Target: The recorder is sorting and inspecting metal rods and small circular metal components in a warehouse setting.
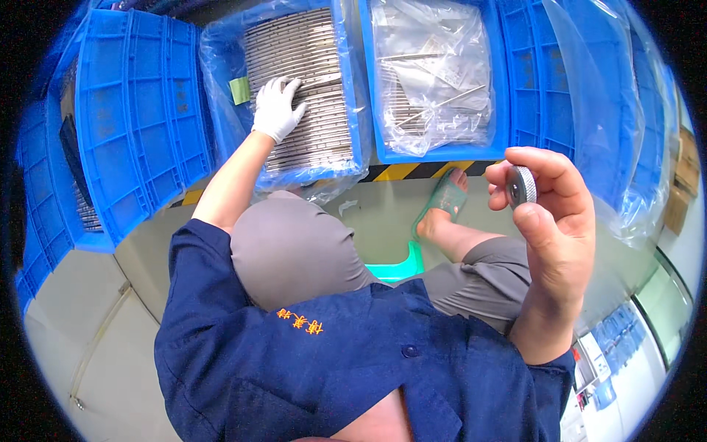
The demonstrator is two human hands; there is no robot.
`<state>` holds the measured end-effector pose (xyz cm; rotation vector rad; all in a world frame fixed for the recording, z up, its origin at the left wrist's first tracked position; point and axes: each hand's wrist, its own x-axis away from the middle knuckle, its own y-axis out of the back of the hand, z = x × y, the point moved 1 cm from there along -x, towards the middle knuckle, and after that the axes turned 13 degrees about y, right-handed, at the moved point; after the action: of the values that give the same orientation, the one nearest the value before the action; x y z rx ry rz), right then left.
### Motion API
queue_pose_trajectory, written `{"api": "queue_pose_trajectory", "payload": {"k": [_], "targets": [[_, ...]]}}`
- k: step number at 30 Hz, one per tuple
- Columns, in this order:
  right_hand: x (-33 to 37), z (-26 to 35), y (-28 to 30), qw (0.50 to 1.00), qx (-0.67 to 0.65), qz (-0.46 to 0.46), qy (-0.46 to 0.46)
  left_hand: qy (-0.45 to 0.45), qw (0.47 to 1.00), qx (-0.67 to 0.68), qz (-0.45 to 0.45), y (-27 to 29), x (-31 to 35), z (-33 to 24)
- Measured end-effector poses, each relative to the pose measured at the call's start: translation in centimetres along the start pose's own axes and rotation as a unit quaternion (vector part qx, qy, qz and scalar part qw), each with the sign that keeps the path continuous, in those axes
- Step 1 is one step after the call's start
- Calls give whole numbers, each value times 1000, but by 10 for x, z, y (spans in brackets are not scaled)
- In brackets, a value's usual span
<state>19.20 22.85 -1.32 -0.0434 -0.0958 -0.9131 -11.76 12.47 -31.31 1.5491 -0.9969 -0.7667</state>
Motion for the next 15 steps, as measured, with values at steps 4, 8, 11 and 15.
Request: {"api": "queue_pose_trajectory", "payload": {"k": [4,8,11,15], "targets": [[1,0,-2,1000,-2,9,-3,-18,999,22,-26,-3,9,1],[0,2,-5,1000,-7,-1,-6,-20,999,-44,19,-8,24,-5],[0,2,-7,1000,-13,5,-5,-13,995,-74,62,-9,26,-5],[2,0,-4,1000,-6,5,2,3,998,-22,50,-6,28,-4]]}}
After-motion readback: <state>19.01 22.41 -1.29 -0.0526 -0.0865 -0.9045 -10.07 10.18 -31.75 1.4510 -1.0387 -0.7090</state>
